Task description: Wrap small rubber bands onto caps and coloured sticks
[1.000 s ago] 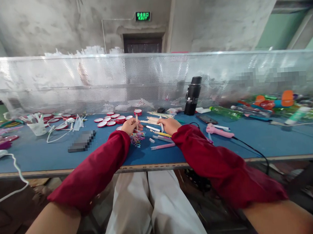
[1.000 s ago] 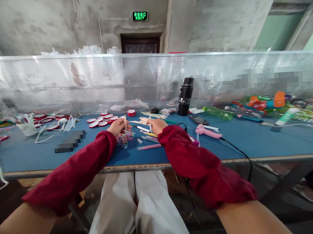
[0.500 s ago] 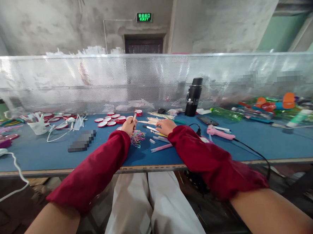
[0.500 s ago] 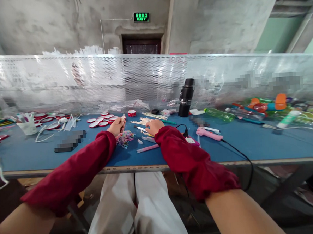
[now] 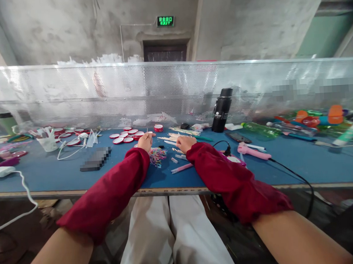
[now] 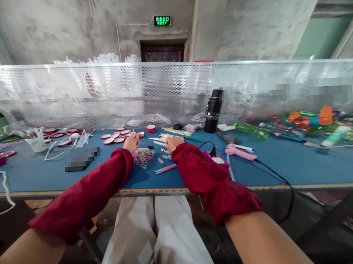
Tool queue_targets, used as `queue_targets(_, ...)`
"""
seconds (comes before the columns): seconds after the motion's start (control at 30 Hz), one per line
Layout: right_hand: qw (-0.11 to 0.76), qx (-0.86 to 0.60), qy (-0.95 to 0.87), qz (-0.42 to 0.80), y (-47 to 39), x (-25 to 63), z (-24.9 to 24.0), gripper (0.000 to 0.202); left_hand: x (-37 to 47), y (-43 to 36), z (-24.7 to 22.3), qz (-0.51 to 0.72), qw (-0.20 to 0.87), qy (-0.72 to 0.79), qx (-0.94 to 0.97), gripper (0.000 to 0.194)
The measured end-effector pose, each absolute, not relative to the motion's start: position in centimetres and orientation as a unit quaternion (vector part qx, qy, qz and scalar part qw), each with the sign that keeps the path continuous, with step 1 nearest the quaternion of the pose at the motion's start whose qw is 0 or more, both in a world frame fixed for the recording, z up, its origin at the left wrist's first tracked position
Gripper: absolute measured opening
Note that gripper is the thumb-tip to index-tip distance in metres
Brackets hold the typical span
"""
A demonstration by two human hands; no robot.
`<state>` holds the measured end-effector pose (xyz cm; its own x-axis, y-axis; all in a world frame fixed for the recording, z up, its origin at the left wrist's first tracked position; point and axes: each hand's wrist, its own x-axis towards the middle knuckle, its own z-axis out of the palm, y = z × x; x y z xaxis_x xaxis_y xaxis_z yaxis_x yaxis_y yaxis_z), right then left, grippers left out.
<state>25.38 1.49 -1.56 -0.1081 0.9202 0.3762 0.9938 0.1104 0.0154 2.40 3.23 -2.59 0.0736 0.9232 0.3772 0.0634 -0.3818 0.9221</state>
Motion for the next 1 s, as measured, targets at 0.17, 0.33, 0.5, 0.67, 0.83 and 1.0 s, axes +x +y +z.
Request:
queue_targets(0.17, 0.154, -0.648, -0.727, -0.166, 1.0, 25.1, -1.2, 0.017, 1.8, 3.1, -2.6, 0.555, 0.289, 0.486, 0.611, 0.026)
queue_targets(0.33, 0.141, -0.623, -0.734, -0.23, 0.4, 25.7, -0.8, 0.016, 1.7, 2.9, -2.4, 0.538, 0.248, 0.505, 0.628, 0.029)
queue_targets(0.5, 0.126, -0.596, -0.748, -0.265, 0.1, 26.0, -0.7, 0.016, 1.7, 3.0, -2.5, 0.515, 0.219, 0.516, 0.649, 0.031)
queue_targets(0.67, 0.122, -0.58, -0.756, -0.277, 0.3, 25.7, -1.0, 0.019, 1.6, 3.2, -2.7, 0.5, 0.229, 0.502, 0.667, 0.029)
queue_targets(0.83, 0.122, -0.57, -0.766, -0.27, 0.4, 25.2, -1.1, 0.018, 1.7, 3.2, -2.7, 0.485, 0.222, 0.505, 0.679, 0.03)
queue_targets(1.0, 0.127, -0.551, -0.785, -0.254, 0.5, 24.3, -1.2, 0.019, 1.8, 2.7, -2.5, 0.467, 0.214, 0.523, 0.68, 0.03)
